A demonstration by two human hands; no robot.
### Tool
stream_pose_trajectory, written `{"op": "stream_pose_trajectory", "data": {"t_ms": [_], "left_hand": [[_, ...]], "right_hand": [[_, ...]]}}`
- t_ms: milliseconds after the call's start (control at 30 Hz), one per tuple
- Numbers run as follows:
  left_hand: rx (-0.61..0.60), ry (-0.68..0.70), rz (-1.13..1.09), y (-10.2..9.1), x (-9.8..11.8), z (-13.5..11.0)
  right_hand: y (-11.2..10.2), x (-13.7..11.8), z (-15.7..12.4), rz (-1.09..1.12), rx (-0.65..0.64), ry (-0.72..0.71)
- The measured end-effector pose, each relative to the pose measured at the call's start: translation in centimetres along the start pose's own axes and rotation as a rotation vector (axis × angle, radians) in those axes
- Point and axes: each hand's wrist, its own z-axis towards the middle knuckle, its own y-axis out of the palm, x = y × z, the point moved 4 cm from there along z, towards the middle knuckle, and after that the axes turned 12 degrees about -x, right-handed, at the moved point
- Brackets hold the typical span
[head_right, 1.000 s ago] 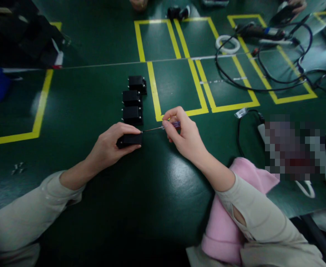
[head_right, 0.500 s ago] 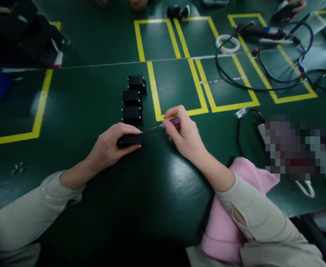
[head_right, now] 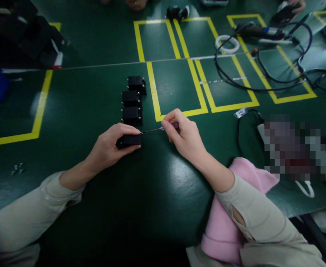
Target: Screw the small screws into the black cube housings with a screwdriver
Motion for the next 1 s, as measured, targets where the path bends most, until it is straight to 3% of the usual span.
{"op": "stream_pose_trajectory", "data": {"t_ms": [800,1000], "left_hand": [[-0.001,0.003,0.002,-0.03,0.11,-0.03],[0.004,0.013,-0.003,0.01,0.07,0.03]], "right_hand": [[0.04,0.01,0.01,0.013,-0.008,0.034],[0.09,-0.14,0.06,-0.006,-0.001,-0.013]]}}
